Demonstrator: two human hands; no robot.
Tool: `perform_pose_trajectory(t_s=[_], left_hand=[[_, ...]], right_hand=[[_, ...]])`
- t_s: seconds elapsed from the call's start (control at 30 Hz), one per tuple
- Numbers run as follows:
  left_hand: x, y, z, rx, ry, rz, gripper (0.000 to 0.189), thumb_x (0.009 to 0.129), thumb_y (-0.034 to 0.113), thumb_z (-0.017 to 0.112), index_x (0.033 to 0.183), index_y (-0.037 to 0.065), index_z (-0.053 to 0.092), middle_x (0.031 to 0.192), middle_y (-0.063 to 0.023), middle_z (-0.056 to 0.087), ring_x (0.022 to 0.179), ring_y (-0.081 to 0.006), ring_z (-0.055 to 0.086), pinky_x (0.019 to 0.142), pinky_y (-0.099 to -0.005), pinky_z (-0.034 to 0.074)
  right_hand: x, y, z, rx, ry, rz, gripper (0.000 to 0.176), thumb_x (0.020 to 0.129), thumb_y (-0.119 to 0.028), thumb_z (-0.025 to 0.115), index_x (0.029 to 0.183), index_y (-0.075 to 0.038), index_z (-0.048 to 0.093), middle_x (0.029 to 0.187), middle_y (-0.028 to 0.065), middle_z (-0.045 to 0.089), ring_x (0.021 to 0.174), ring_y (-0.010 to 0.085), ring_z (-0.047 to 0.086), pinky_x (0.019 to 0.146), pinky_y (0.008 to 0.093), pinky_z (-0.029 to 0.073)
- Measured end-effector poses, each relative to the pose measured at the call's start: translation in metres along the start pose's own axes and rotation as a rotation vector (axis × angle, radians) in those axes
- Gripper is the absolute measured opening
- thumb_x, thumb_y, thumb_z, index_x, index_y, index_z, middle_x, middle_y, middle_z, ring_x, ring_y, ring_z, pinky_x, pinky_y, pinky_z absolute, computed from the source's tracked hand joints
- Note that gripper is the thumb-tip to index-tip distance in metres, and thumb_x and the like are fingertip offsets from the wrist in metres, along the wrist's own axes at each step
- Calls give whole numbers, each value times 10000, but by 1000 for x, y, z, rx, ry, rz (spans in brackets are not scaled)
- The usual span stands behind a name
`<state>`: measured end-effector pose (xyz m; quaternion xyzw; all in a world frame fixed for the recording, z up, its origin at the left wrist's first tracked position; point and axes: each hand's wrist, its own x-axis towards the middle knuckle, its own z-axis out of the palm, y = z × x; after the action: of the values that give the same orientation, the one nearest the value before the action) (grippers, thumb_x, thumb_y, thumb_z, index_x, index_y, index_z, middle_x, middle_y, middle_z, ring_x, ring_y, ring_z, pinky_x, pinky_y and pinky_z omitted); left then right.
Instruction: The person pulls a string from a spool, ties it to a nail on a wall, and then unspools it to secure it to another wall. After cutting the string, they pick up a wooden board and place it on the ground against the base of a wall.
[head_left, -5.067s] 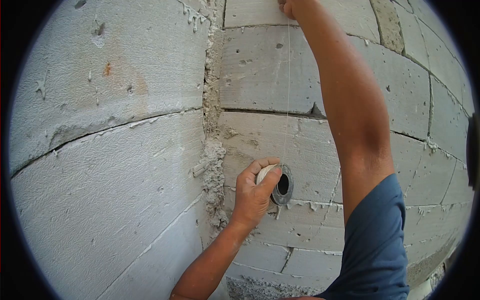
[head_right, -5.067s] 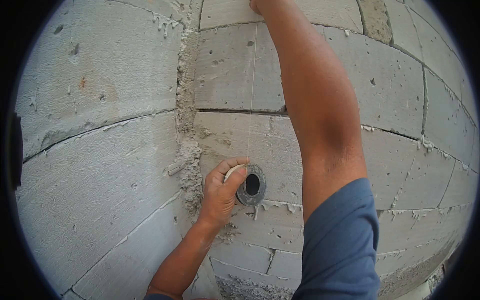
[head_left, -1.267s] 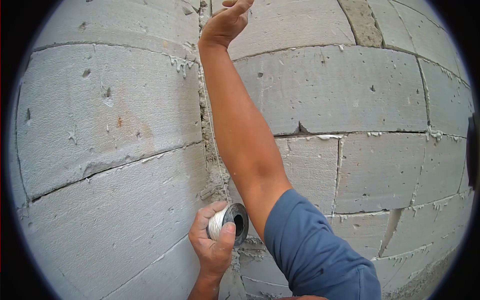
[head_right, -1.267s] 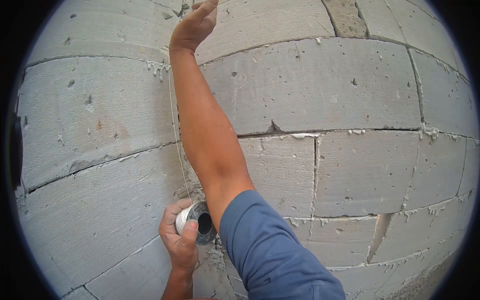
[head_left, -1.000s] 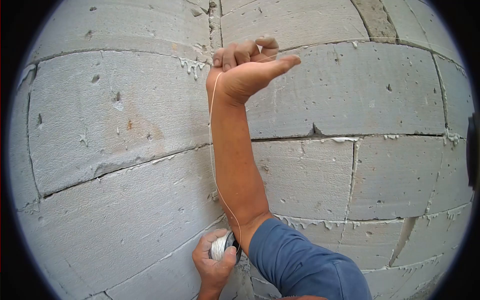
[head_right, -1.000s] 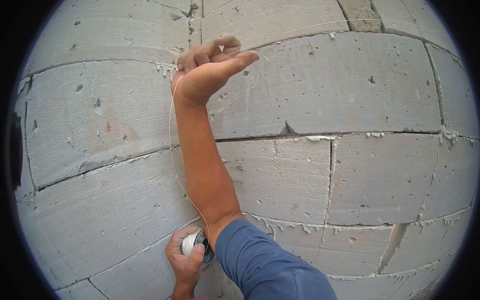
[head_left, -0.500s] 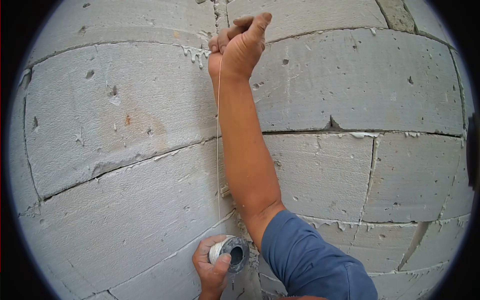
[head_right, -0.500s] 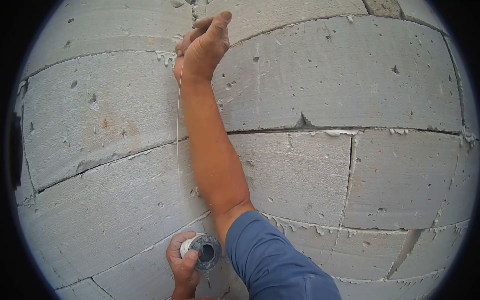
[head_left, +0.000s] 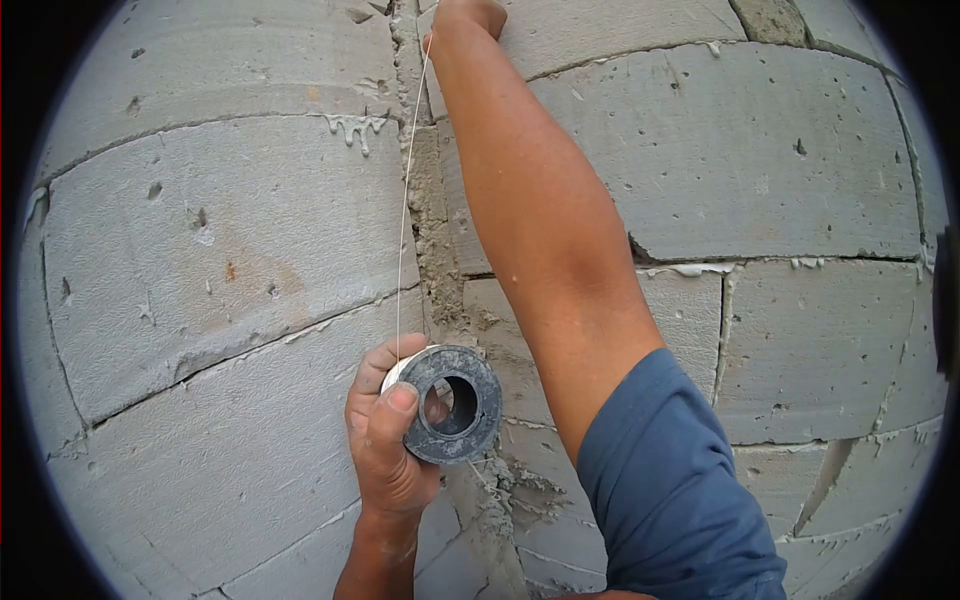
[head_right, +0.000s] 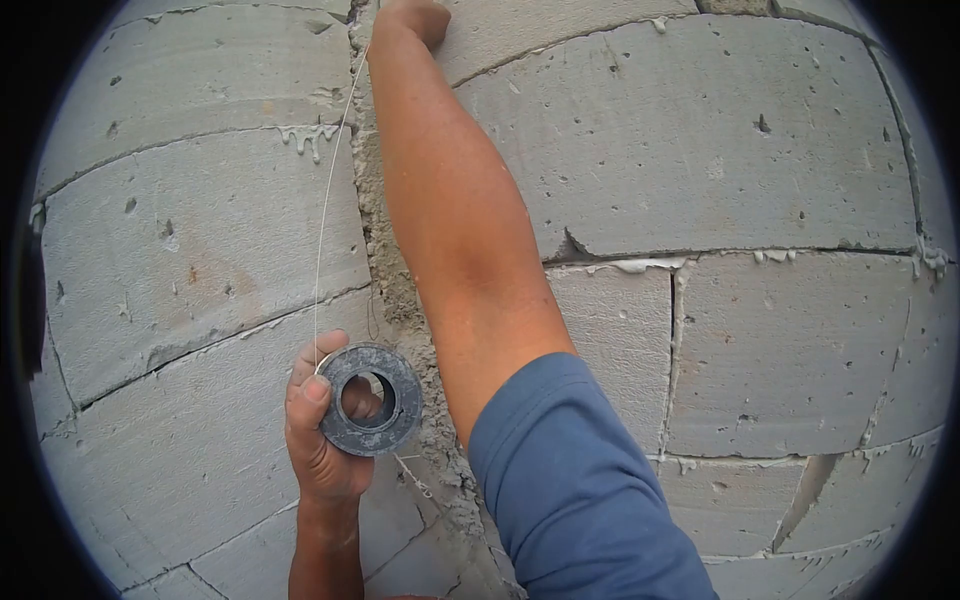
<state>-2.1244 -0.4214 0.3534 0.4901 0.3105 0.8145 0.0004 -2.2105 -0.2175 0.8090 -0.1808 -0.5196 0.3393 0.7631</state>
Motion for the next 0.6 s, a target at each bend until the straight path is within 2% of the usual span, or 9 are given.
perform_pose_trajectory(t_s=[0.03, 0.1, 0.17, 0.3, 0.4, 0.5, 0.6], left_hand=[[-1, -1, 0, -1, 4, -4, 532, 877, 332, 634, 1269, -2, 500, 744, 13, 509, 638, -58, 451, 582, -212, 401], [-2, -4, -2, -3, 12, -9, 537, 877, 336, 631, 1273, -1, 492, 746, 13, 508, 643, -58, 455, 585, -213, 405], [-6, -7, -5, 8, 39, -8, 525, 882, 337, 628, 1266, 2, 497, 740, 16, 497, 642, -59, 448, 585, -215, 399], [-16, -10, -13, 6, 41, 4, 469, 925, 349, 578, 1252, 19, 511, 721, 21, 474, 641, -70, 443, 586, -235, 394], [-26, -18, -20, -95, 98, -30, 426, 965, 355, 517, 1242, 32, 521, 705, 19, 455, 645, -84, 442, 595, -258, 396], [-38, -31, -29, -178, 64, -96, 416, 981, 357, 480, 1238, 33, 524, 705, 3, 483, 657, -105, 475, 609, -278, 419], [-51, -50, -30, -214, 73, -206, 406, 971, 342, 500, 1230, 31, 526, 724, -19, 529, 664, -123, 509, 620, -291, 443]], right_hand=[[-1, 2, -1, 175, -1, 148, 454, 952, -372, 501, 959, 18, 735, 998, 219, 728, 978, 354, 715, 767, 415, 588], [-40, -7, -47, 523, 0, 443, 490, 952, -380, 493, 962, 51, 725, 1030, 251, 717, 1027, 374, 703, 820, 431, 588], [-38, -6, -47, 543, 6, 455, 521, 948, -391, 491, 960, 78, 715, 1038, 269, 709, 1002, 391, 705, 827, 456, 583], [-50, 2, -56, 460, 51, 351, 535, 947, -390, 483, 955, 94, 709, 1038, 275, 707, 967, 411, 708, 823, 467, 579], [-58, 11, -73, 442, 18, 237, 513, 949, -360, 490, 965, 110, 694, 1001, 295, 704, 949, 414, 710, 802, 472, 575], [-69, 25, -91, 504, -34, 70, 493, 945, -322, 515, 1015, 144, 660, 1034, 341, 677, 950, 416, 709, 805, 477, 565], [-67, 37, -91, 500, -23, 48, 416, 940, -289, 542, 1050, 100, 645, 910, 285, 694, 762, 374, 705, 653, 501, 545]])
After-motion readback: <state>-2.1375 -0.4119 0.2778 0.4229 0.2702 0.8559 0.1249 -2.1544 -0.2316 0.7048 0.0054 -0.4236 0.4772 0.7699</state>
